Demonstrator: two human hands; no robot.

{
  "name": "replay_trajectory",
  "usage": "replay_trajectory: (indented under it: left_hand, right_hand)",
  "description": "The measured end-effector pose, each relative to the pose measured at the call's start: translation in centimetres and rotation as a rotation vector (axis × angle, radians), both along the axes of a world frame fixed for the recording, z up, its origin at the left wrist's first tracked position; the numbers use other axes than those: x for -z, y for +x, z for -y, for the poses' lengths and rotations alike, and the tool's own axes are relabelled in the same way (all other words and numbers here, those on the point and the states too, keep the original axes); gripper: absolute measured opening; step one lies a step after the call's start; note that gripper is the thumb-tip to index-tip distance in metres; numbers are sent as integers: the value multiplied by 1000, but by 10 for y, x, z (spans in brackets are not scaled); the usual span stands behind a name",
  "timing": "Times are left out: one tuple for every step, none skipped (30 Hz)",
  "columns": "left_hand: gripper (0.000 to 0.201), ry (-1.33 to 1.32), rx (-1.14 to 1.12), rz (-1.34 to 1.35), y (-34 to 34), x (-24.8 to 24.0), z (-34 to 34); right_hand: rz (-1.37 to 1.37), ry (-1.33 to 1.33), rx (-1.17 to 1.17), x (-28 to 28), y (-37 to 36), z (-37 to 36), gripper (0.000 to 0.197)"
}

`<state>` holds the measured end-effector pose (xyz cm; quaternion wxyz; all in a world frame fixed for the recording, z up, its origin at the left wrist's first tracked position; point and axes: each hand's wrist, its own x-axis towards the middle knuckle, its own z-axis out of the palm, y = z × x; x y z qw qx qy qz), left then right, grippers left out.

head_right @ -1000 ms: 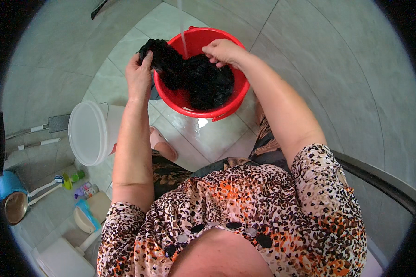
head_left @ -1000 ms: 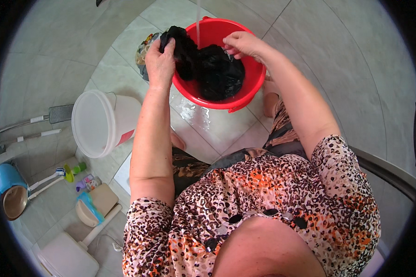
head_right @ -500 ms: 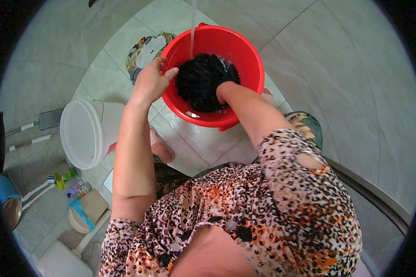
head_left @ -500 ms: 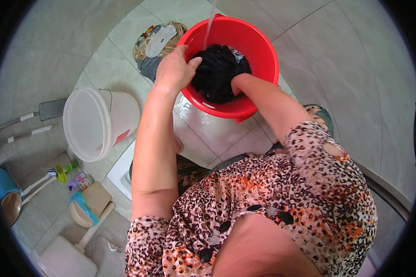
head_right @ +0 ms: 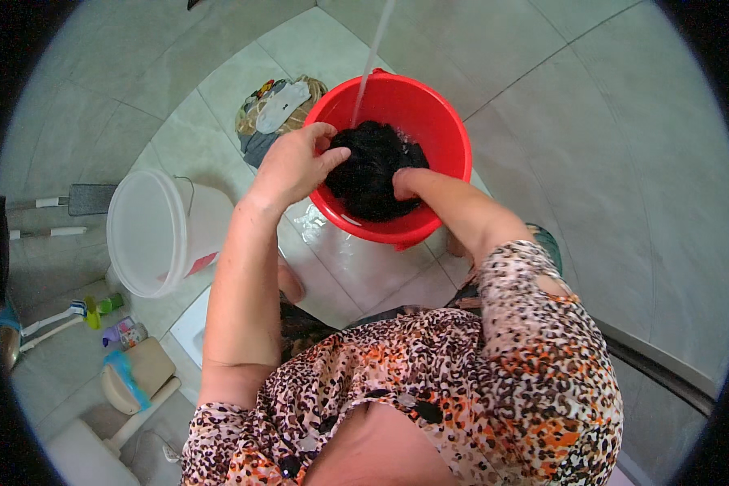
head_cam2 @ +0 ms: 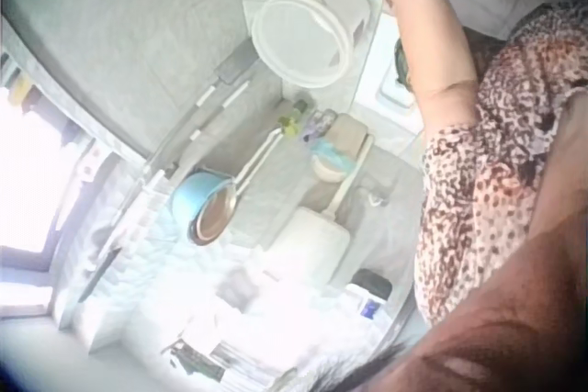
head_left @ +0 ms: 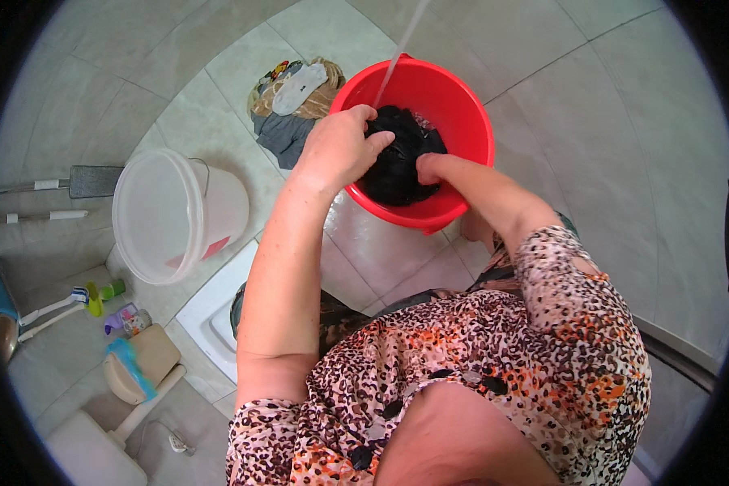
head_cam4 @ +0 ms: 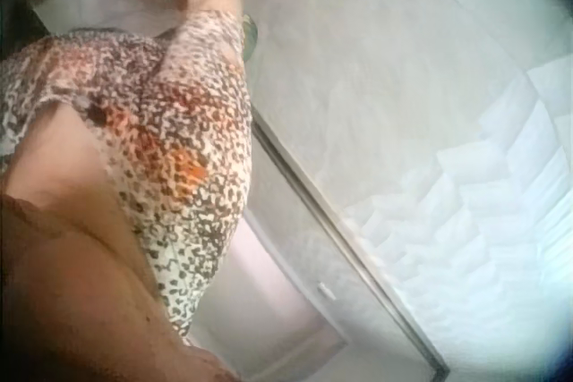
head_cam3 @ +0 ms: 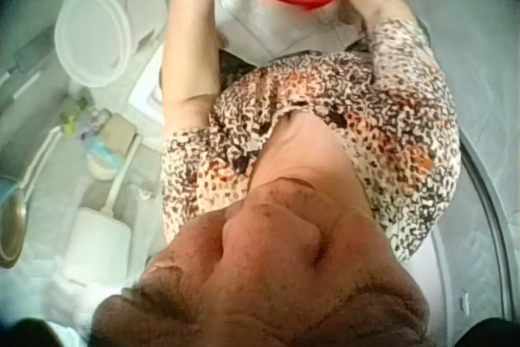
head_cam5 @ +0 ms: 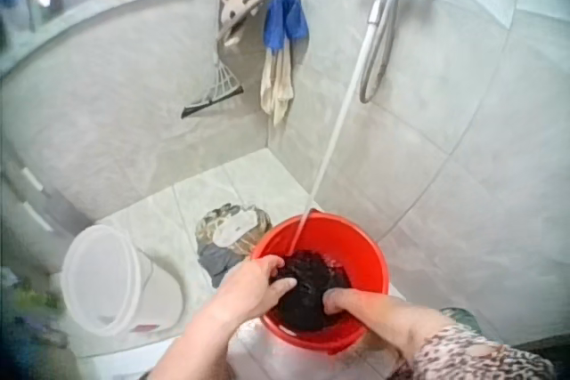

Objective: The person washes a black garment by hand in a red bucket filled with water. They repeatedly submerge, scrub, and wring out the fabric, then rinse it under a running tap before placing it aside.

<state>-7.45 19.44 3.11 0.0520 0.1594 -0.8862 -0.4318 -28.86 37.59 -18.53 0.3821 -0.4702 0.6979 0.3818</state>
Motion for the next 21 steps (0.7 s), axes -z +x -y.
replay_trajectory:
  left_hand:
    - [45, -13, -16, -20, -2, 7, 4]
    - [45, -22, -14, -21, -4, 10, 7]
    - [45, -27, -19, -13, -4, 17, 11]
    - [45, -36, -21, -8, -4, 20, 16]
    - [46, -27, -24, 10, -8, 21, 17]
    - [46, -27, -16, 24, -10, 25, 21]
    - [46, -25, -4, 35, -13, 29, 23]
    - [46, -25, 6, 45, -15, 31, 26]
    - [47, -31, 17, 38, -19, 36, 26]
    - [47, -41, 26, 28, -22, 41, 26]
    - [47, -51, 34, 19, -25, 46, 26]
    - [47, -52, 61, 24, -32, 53, 26]
    - [47, -55, 81, 35, -37, 62, 27]
    - [47, -58, 102, 46, -42, 71, 27]
    - [52, -65, 143, 45, -50, 78, 24]
    - [56, -45, 141, 36, -52, 81, 23]
    - [59, -24, 140, 28, -54, 84, 20]
    - [63, -4, 132, 21, -55, 88, 19]
    - [72, 7, 135, 4, -64, 93, 16]
    - [83, 58, 186, 43, -68, 82, 10]
    - [90, 92, 143, 6, -72, 84, 6]
  right_hand:
    - [-32, 55, -115, -18, 0, 10, 29]
    - [-66, -117, 47, -24, -6, 8, 34]
    - [-50, -222, 154, -40, -4, 9, 37]
    - [-36, -331, 266, -62, -2, 10, 40]
    - [-33, -436, 269, -74, -8, 5, 42]
    - [-31, -513, 292, -89, -5, 7, 40]
    - [-33, -589, 317, -112, 2, 9, 38]
    - [-35, -668, 340, -134, 6, 12, 35]
    - [-32, -709, 361, -150, 5, 14, 35]
    - [-29, -757, 378, -163, 5, 16, 34]
    - [-27, -804, 396, -174, 3, 17, 33]
    - [-33, -909, 409, -184, -3, 17, 25]
    - [-14, -952, 436, -202, -4, 26, 24]
    - [4, -995, 465, -222, -4, 35, 23]
    - [21, -1092, 477, -235, -14, 34, 22]
    - [55, -1191, 479, -252, -12, 42, 20]
    - [69, -1187, 643, -272, -7, 48, 19]
    - [91, -1177, 801, -300, 8, 61, 17]
    - [109, -1223, 827, -317, 8, 64, 16]
    - [122, -1269, 861, -331, 3, 63, 15]
    - [135, -1319, 827, -345, 2, 68, 14]
